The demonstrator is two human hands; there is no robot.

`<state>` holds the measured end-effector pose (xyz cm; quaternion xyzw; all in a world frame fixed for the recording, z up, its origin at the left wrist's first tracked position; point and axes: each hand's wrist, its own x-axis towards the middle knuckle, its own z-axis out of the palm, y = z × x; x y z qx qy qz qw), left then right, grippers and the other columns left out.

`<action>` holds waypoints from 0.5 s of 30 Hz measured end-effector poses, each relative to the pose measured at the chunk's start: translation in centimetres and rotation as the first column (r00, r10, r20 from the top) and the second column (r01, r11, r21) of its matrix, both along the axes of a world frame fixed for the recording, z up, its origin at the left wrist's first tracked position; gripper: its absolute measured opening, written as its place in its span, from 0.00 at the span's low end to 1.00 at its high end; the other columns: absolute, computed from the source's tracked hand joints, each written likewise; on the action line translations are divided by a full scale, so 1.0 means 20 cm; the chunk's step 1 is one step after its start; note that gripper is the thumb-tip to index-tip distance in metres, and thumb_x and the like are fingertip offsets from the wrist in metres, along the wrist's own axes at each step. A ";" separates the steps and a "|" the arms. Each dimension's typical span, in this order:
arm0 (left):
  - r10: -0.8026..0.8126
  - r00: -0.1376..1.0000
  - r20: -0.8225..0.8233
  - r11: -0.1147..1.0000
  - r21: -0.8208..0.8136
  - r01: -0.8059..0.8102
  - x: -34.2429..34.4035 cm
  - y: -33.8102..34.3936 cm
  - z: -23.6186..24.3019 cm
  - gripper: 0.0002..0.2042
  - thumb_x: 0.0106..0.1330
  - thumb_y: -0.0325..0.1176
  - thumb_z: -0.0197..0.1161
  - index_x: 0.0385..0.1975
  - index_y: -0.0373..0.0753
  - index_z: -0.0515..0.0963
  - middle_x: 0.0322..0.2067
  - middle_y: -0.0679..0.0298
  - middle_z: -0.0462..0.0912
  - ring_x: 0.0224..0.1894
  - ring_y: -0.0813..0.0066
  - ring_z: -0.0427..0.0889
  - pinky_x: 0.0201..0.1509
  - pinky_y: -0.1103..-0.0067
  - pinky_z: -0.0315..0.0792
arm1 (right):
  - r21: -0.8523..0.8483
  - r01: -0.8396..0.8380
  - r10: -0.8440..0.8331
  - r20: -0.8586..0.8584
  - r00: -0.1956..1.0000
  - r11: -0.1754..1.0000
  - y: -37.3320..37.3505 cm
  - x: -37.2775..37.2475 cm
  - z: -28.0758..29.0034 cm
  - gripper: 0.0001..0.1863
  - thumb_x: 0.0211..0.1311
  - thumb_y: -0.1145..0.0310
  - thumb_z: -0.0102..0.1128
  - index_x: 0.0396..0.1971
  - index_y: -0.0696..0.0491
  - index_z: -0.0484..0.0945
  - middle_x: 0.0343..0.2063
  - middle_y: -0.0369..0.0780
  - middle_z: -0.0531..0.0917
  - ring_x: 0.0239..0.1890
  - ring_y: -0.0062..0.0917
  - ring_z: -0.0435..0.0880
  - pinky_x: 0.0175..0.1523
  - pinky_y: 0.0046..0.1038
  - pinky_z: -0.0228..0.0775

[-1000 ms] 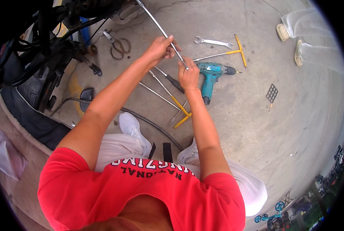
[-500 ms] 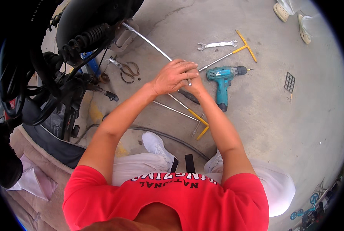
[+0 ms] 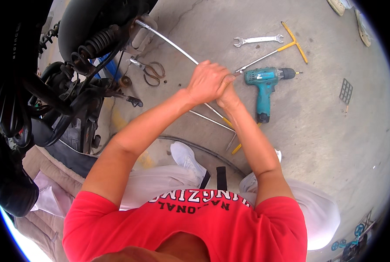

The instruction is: The person is repairing a scooter by using various hand tools to tighten and loosen bolts and screws on different parts of the vehicle. They handle a screwdriver, wrench, and socket wrench to adjust components near the seat and rear wheel area.

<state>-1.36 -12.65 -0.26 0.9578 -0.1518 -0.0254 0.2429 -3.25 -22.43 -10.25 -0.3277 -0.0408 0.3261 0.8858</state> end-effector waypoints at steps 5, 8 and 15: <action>0.062 0.996 -0.063 0.997 0.046 -0.059 0.01 -0.03 0.02 0.14 0.61 0.40 0.55 0.20 0.38 0.80 0.20 0.55 0.79 0.26 0.57 0.76 0.34 0.67 0.64 | 0.018 -0.009 0.010 -0.049 0.999 1.000 0.01 0.00 0.01 0.15 0.61 0.62 0.58 0.45 0.51 0.70 0.44 0.37 0.74 0.48 0.22 0.74 0.52 0.28 0.69; 0.081 0.995 -0.059 0.995 0.070 -0.077 0.01 -0.03 -0.02 0.16 0.62 0.42 0.54 0.18 0.39 0.80 0.19 0.54 0.79 0.25 0.56 0.77 0.34 0.66 0.65 | 0.030 -0.028 0.030 -0.073 0.997 0.999 0.02 0.01 0.01 0.14 0.61 0.62 0.58 0.44 0.50 0.70 0.43 0.37 0.75 0.47 0.23 0.74 0.51 0.28 0.70; 0.126 0.975 -0.183 0.984 0.151 -0.099 0.03 -0.06 -0.01 0.20 0.65 0.45 0.51 0.18 0.38 0.80 0.18 0.53 0.79 0.24 0.53 0.78 0.34 0.66 0.68 | 0.055 -0.052 0.060 -0.145 0.988 0.997 0.03 0.02 -0.01 0.14 0.61 0.61 0.57 0.43 0.50 0.71 0.42 0.38 0.75 0.45 0.24 0.75 0.48 0.29 0.71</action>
